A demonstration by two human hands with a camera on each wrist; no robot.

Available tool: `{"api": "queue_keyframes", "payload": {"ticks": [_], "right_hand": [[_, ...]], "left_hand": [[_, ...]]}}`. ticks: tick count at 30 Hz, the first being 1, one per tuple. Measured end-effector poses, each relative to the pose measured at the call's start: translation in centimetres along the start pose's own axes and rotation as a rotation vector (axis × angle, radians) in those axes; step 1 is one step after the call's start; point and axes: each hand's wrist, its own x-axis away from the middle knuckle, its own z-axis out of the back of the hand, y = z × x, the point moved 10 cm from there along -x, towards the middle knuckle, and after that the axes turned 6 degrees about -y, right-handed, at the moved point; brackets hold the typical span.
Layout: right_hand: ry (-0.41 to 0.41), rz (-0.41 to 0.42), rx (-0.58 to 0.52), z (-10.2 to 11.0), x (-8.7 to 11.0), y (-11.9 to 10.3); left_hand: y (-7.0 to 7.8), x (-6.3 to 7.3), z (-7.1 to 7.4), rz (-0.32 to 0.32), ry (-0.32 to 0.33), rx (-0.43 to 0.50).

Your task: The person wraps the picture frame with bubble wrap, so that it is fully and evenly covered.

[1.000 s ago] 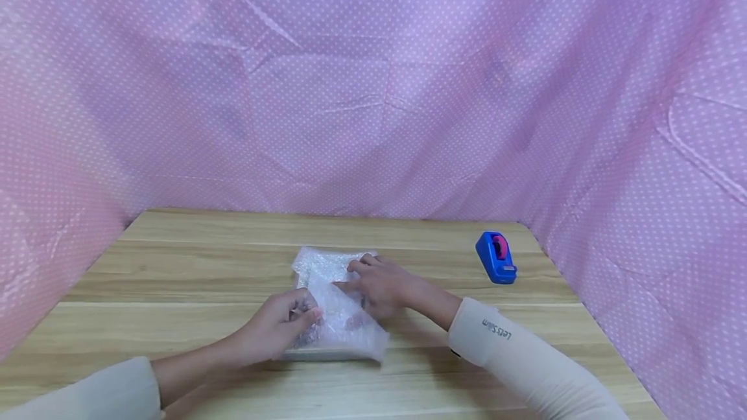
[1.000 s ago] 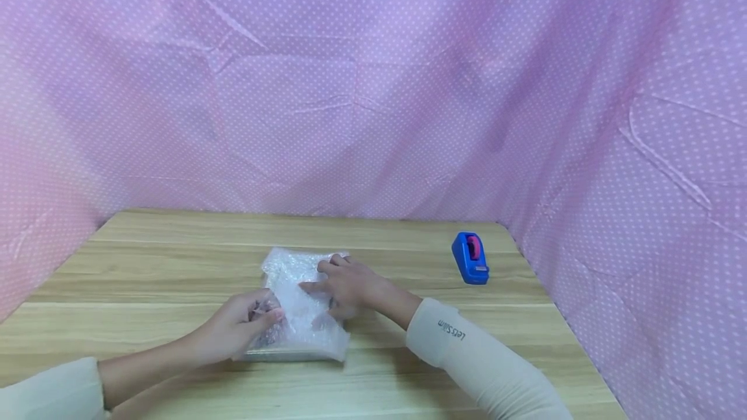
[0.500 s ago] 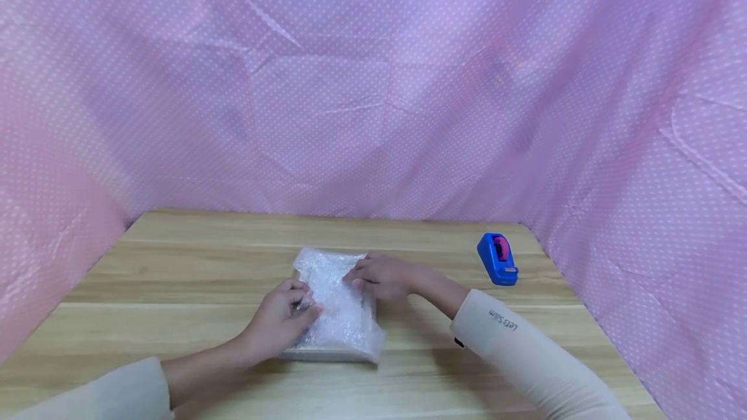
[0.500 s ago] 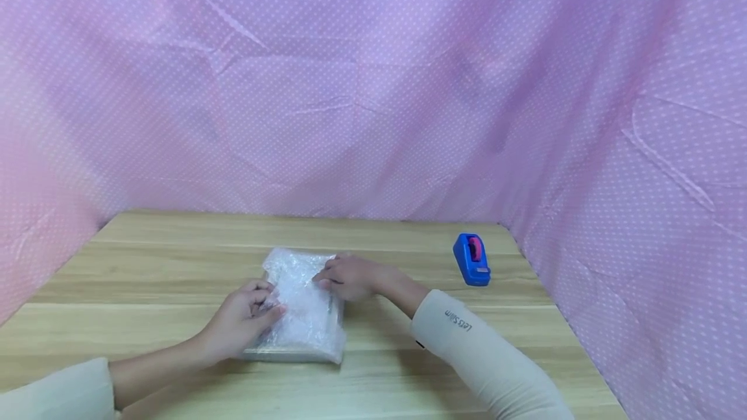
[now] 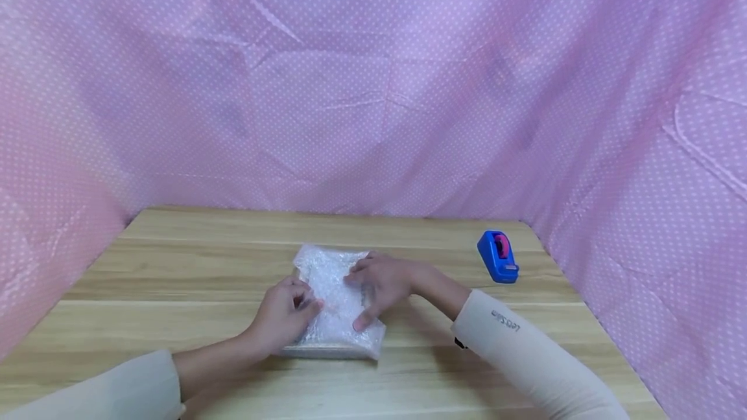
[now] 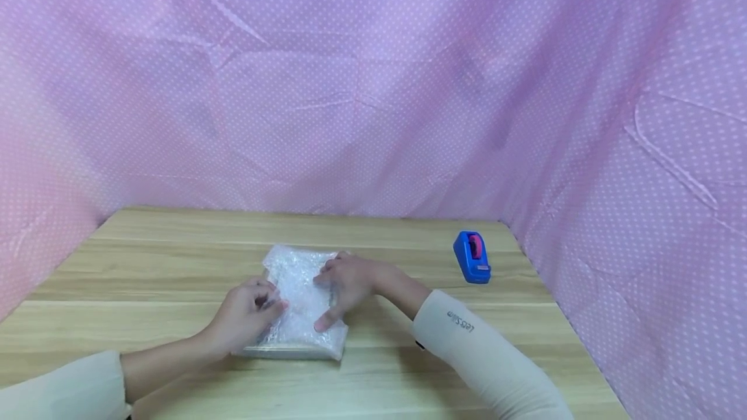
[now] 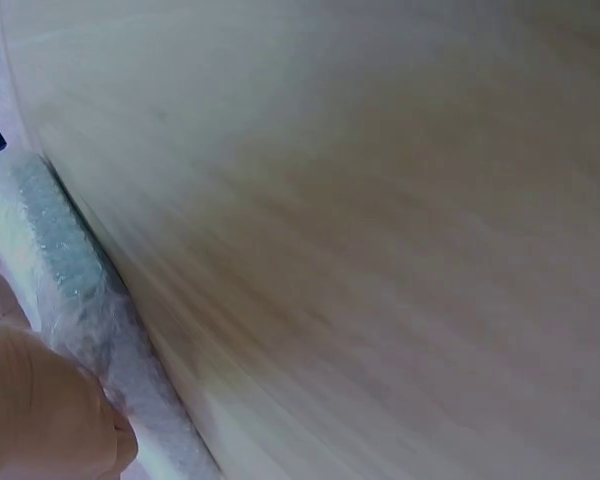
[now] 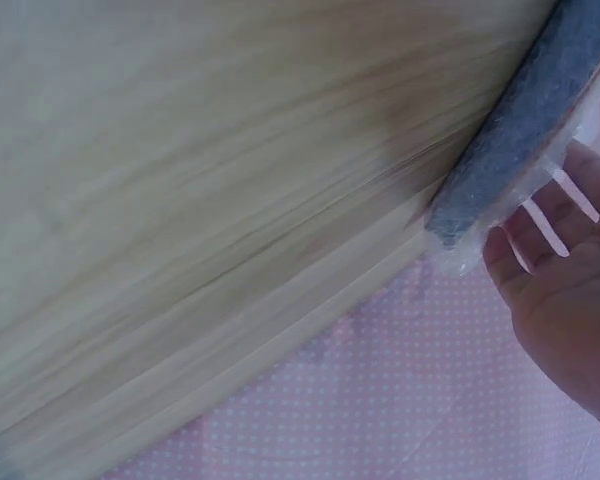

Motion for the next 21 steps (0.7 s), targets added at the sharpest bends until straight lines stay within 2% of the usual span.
{"api": "queue_keyframes", "payload": {"ticks": [4,9,12,15,18,21], "right_hand": [[-0.005,0.001,0.012,-0.1,0.1,-0.2],[0.011,0.0,0.048,-0.1,0.1,-0.3],[0.013,-0.007,0.062,-0.2,0.0,-0.3],[0.016,-0.015,0.07,-0.4,0.0,-0.2],[0.026,-0.014,0.078,-0.4,0.0,-0.2],[0.031,-0.009,0.085,-0.4,-0.1,-0.3]], "left_hand": [[0.0,-0.1,-0.1,0.008,0.003,-0.004],[0.6,-0.2,-0.2,-0.052,-0.004,-0.049],[1.0,-0.4,-0.4,-0.093,-0.056,-0.106],[1.5,-0.6,-0.5,-0.131,-0.136,-0.148],[2.2,-1.0,-0.6,-0.21,-0.209,-0.231],[3.0,-1.7,-0.9,-0.364,-0.28,-0.366]]}}
